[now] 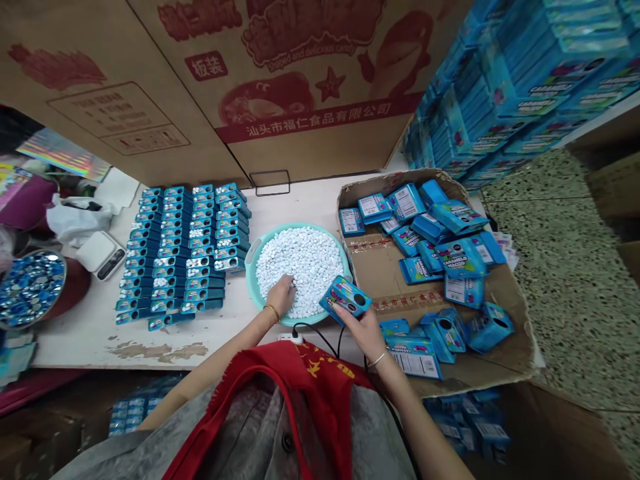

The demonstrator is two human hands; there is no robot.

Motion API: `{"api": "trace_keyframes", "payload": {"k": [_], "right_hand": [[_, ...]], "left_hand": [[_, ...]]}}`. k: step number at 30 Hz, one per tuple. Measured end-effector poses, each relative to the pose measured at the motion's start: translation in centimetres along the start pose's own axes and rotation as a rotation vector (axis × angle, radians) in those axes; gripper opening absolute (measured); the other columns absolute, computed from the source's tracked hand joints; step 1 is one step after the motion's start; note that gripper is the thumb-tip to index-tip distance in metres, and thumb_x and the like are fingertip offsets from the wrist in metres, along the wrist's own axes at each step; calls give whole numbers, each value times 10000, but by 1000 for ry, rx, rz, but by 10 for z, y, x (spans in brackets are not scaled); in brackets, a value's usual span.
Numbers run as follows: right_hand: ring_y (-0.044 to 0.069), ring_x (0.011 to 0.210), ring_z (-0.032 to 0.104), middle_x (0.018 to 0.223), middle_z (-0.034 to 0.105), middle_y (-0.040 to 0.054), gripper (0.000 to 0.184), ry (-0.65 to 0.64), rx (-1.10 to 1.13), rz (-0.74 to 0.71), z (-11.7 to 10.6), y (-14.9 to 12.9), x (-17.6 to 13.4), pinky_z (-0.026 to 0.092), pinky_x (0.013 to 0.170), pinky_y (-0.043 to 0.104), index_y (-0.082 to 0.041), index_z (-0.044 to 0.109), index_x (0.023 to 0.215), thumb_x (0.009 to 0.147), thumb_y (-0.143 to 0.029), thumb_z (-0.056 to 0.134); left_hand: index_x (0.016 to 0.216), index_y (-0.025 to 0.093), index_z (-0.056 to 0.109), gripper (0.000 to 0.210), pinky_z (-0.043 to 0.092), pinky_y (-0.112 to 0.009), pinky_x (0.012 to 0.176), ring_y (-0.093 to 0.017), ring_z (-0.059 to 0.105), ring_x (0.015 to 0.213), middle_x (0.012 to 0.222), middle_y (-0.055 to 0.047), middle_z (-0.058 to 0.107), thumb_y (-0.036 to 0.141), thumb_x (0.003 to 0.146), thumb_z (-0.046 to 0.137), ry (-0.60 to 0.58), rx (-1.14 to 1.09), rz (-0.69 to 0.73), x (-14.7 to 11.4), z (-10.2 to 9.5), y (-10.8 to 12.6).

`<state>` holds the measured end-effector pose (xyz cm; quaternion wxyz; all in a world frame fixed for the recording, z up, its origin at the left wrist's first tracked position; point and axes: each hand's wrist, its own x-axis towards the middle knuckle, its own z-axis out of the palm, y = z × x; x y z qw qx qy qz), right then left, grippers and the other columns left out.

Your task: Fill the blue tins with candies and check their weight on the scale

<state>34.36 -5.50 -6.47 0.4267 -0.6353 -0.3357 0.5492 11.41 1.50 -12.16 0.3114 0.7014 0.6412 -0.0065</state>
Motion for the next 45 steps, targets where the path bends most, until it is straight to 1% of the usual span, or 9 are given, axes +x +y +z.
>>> {"api": "trace_keyframes", "payload": {"k": [3,7,15,19,23,28,37,41,45], "right_hand": [[278,1049,644,1112,708,98,511,48,-133,-140,4,-2,2,439,1014,509,-192,611,1123,711,-454,764],[250,1015,633,1095,692,88,463,68,-163,-248,11,-3,6,465,964,448,-200,586,1112,750,-452,729],[272,964,619,1048,672,105,431,120,-317,-322,22,-4,24,477,897,445,-193,565,1122,801,-463,663],[291,1027,596,1092,638,122,347,87,-465,-471,28,-6,37,480,904,453,-210,556,1127,834,-388,611],[300,1058,581,1109,624,126,314,36,-562,-550,36,-11,42,475,920,458,-212,552,1140,829,-255,550],[303,1088,566,1119,615,133,374,12,-628,-581,42,-15,41,460,949,462,-197,552,1136,767,-149,522],[296,1082,570,1099,626,127,365,13,-618,-606,47,-11,42,451,958,470,-204,554,1134,775,-152,507],[295,1076,571,1102,623,127,350,22,-584,-576,43,-9,43,457,949,462,-207,554,1127,782,-159,514],[285,1056,582,1109,625,125,306,85,-507,-544,34,-7,44,469,930,442,-203,544,1135,837,-270,563]], "left_hand": [[1186,189,522,278,486,-361,896,-231,614,1032,1177,-108,605,195,911,482,21,-54,20,0,-1,-2],[1185,190,526,298,489,-334,906,-210,612,1030,1154,-83,623,236,891,544,22,-116,104,-2,-22,-12],[1101,186,562,241,491,-314,836,-192,606,916,1032,-71,638,263,873,576,6,-146,337,-18,-110,-13],[1122,201,561,237,489,-310,835,-187,609,916,1054,-65,633,275,898,539,-46,-52,454,-26,-151,3],[1103,211,564,214,483,-309,852,-196,611,966,1064,-54,627,246,893,539,-132,102,537,-26,-174,27],[1034,229,578,181,479,-334,847,-216,609,961,1004,-41,606,179,871,517,-220,276,503,-27,-185,60],[955,222,596,201,473,-421,829,-241,601,866,876,-69,570,161,922,407,-103,357,454,-45,-186,94],[1038,232,586,219,478,-385,774,-241,599,886,950,-70,573,162,921,414,-32,446,421,-36,-186,59],[1027,195,585,238,479,-366,737,-249,610,889,1006,-97,581,103,883,419,-67,435,170,-11,-157,-6]]}}
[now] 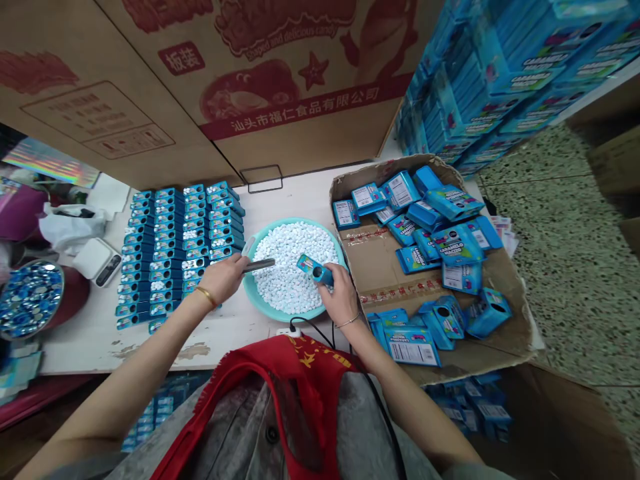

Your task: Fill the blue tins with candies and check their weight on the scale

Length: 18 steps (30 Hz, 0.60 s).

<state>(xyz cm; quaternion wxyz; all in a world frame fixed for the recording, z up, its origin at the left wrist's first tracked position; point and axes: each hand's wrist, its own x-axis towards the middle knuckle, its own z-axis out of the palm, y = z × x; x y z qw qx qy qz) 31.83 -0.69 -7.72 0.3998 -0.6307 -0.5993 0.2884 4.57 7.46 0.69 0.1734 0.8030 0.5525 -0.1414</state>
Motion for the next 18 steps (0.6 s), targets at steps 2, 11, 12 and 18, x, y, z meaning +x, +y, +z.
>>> {"api": "trace_keyframes", "payload": {"k": [2,11,12,18], "right_hand": [[276,1028,594,1096,632,116,331,40,25,46,-3,2,-1,478,910,430,-206,542,1137,846,-355,598],[259,950,605,1012,651,89,430,42,130,218,-3,-1,-7,471,885,413,-193,547,1111,807,-477,656],[258,950,604,1013,651,88,429,39,133,228,-3,-2,-8,468,886,413,-193,548,1109,807,-479,656],[255,905,603,985,654,87,456,82,85,244,-7,1,-13,471,829,398,-189,557,1106,793,-500,670]], "left_hand": [[983,183,590,243,483,-351,746,-242,613,895,981,-99,597,62,857,421,-49,-38,-29,14,34,-9],[1130,188,575,327,467,-346,899,-245,590,1064,1182,-110,604,83,839,467,-39,-273,94,67,118,33],[1148,189,572,339,464,-347,909,-243,591,1063,1180,-104,610,93,837,476,-36,-301,103,66,118,30],[1167,174,556,306,476,-309,846,-194,608,916,1062,-67,641,254,872,542,-27,-418,175,40,92,3]]}}
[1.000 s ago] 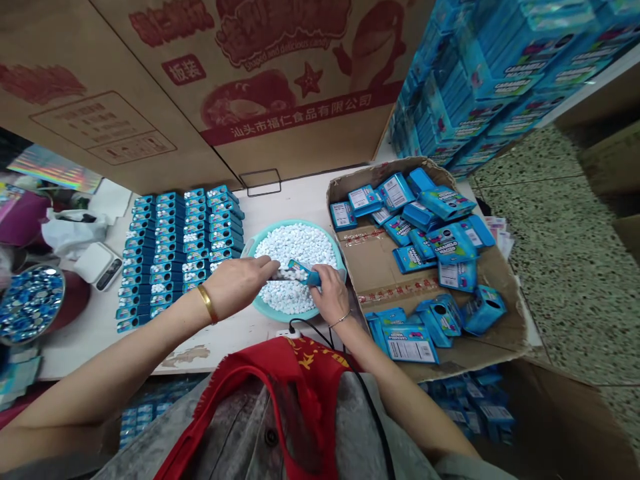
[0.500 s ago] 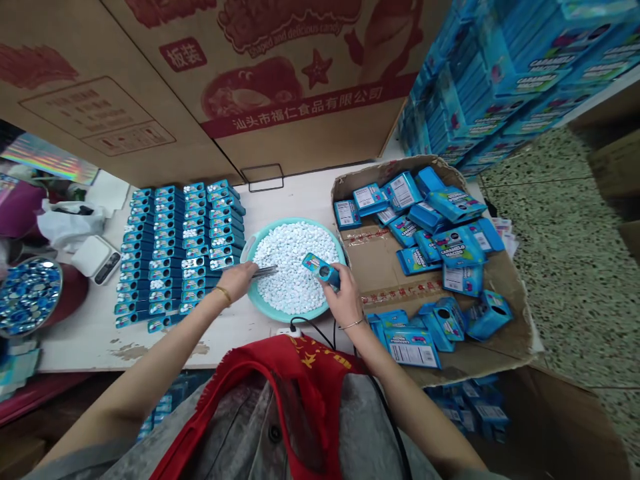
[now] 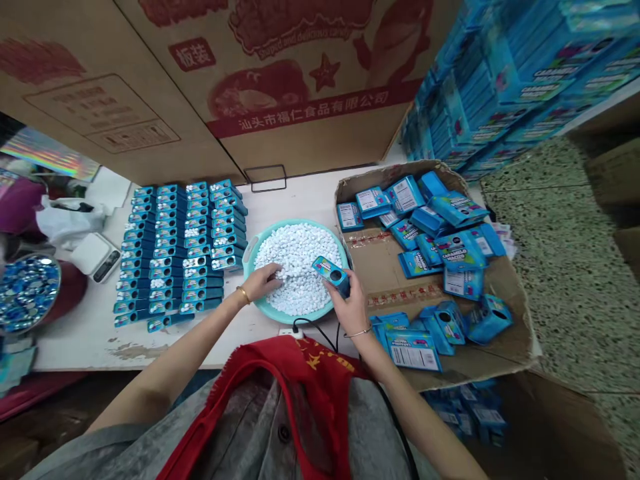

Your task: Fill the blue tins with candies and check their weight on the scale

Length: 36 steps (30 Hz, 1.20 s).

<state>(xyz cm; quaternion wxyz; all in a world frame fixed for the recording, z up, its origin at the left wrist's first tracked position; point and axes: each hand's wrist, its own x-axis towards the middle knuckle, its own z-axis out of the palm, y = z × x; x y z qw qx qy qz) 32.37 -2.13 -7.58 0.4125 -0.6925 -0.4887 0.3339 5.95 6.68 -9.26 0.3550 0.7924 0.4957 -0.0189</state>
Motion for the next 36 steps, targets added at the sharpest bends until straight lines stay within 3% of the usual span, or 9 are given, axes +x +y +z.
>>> {"api": "trace_keyframes", "payload": {"k": [7,12,18,21,24,27,31,33,36], "right_hand": [[287,955,602,1034,650,128,383,-8,-77,-104,6,5,4,484,856,440,-178,546,1117,824,-412,626],[299,1035,579,1092,629,138,310,-64,-164,-276,11,0,6,477,905,461,-185,548,1121,812,-212,541],[296,1073,568,1107,629,130,399,-76,-224,-379,17,-6,4,476,936,455,-188,555,1128,741,-104,504],[293,1069,571,1106,630,130,398,-88,-217,-385,19,-6,3,482,934,458,-186,550,1127,741,-104,502],[292,1070,571,1100,629,126,388,-92,-203,-378,20,-5,3,484,932,465,-189,546,1124,746,-110,502],[288,1069,574,1099,626,126,396,-93,-176,-372,19,-3,4,483,939,464,-189,546,1123,739,-105,503],[283,1083,576,1128,621,123,411,-85,-142,-337,16,1,5,479,950,466,-203,544,1138,741,-109,502],[284,1080,578,1127,622,123,392,-74,-129,-328,14,3,5,480,947,466,-206,540,1147,763,-133,511],[282,1063,584,1110,626,123,343,-57,-113,-318,11,3,6,485,934,458,-205,539,1149,806,-190,539]], "left_hand": [[1115,175,544,236,464,-275,735,-144,568,769,1007,-58,620,277,903,536,68,-29,193,-35,-65,30],[1109,180,546,206,476,-291,796,-172,605,900,1043,-66,632,246,918,508,-18,154,272,-40,-103,73],[1058,158,568,180,491,-307,715,-215,630,925,1049,-87,637,136,915,461,-224,588,199,-36,-126,140],[1104,159,554,231,487,-297,664,-215,639,890,1022,-94,637,95,915,439,-217,747,166,-39,-130,169],[1139,163,545,251,485,-299,650,-227,638,894,1012,-91,643,100,915,450,-194,796,190,-45,-132,183],[1066,162,582,211,482,-310,656,-234,635,900,981,-84,651,136,944,412,-159,774,181,-49,-136,172],[1115,188,579,216,478,-311,701,-226,629,939,1062,-76,645,239,946,454,-60,615,21,-48,-124,111],[1111,193,586,220,474,-316,718,-231,630,940,1085,-83,638,228,928,470,-89,524,-108,-45,-102,74],[1052,163,603,200,474,-339,768,-257,627,977,1086,-115,637,168,895,480,-152,392,-239,-32,-50,36]]}}
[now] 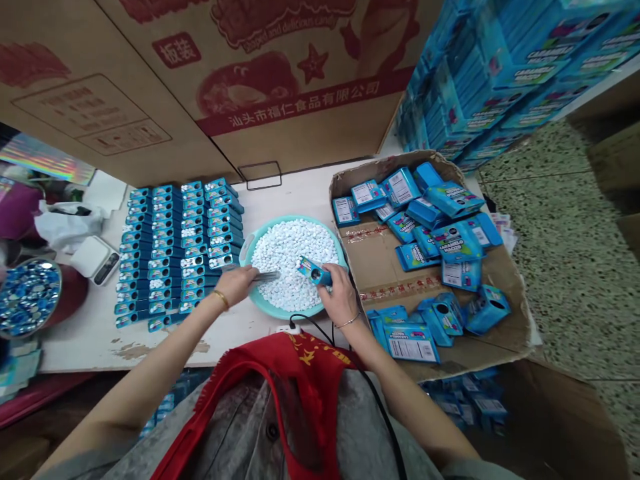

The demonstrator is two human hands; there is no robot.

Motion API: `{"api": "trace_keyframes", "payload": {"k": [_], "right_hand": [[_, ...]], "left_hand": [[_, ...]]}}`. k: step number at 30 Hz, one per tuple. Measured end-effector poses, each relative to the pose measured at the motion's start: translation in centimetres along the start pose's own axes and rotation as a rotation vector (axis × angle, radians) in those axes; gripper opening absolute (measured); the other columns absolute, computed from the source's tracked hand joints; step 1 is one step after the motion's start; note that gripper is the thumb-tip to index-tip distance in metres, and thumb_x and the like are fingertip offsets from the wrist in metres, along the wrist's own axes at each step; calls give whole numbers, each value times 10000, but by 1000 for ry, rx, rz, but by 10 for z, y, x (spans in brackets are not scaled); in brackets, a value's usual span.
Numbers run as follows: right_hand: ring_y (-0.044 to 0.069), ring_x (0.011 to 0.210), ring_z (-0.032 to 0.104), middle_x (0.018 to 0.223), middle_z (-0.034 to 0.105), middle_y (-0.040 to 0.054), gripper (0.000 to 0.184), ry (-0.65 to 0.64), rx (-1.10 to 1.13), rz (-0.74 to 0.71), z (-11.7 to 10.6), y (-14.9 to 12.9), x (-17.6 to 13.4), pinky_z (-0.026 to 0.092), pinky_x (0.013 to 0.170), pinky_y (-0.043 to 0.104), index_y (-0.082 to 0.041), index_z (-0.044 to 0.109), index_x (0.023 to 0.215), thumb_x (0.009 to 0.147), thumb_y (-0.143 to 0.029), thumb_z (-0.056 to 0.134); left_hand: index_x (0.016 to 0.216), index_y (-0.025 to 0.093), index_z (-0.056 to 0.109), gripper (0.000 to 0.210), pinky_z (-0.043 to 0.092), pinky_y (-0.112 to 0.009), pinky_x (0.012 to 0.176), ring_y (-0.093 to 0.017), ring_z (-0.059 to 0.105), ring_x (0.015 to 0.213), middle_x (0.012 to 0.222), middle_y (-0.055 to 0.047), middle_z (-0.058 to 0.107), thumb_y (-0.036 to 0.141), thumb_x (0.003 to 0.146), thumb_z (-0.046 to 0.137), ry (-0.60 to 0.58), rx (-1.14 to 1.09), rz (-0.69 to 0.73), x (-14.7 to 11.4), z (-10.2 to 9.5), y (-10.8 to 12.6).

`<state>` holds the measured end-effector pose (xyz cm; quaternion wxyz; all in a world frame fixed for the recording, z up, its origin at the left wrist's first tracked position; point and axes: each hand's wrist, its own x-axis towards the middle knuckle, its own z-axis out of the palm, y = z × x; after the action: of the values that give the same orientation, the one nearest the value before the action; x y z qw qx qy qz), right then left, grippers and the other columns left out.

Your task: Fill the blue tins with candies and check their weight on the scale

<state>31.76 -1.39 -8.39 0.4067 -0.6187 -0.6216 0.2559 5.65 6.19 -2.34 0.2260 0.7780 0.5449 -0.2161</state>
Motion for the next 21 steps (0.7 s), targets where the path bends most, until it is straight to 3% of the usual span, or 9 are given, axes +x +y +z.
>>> {"api": "trace_keyframes", "payload": {"k": [4,7,9,14,21], "right_hand": [[275,1028,597,1085,633,112,304,13,27,45,-3,-2,0,489,910,445,-208,542,1131,838,-277,586],[269,1010,601,1082,636,104,332,33,50,110,-3,-3,-1,487,905,439,-209,540,1130,844,-357,622],[266,991,606,1066,641,102,368,42,66,163,-3,-3,-2,484,903,438,-204,540,1128,840,-411,637],[262,952,611,1026,653,99,406,55,88,232,-5,0,-4,487,868,420,-195,545,1122,830,-458,647],[275,993,599,1059,642,111,340,42,51,144,0,1,0,483,892,427,-197,543,1113,831,-368,626]], "left_hand": [[1137,169,558,253,481,-332,845,-236,608,1063,1180,-116,616,162,913,439,44,-123,4,37,58,30],[1185,177,532,291,471,-328,916,-219,593,1108,1217,-109,609,156,911,435,96,-226,35,55,76,47],[1202,174,526,304,462,-336,955,-218,592,1115,1224,-108,613,168,908,452,120,-287,67,58,78,45],[1212,173,522,306,469,-336,966,-202,594,1106,1220,-96,623,265,922,487,164,-396,172,31,58,15],[1144,167,545,253,484,-299,847,-174,618,942,1095,-87,645,301,938,480,273,-405,374,-21,-16,1]]}}
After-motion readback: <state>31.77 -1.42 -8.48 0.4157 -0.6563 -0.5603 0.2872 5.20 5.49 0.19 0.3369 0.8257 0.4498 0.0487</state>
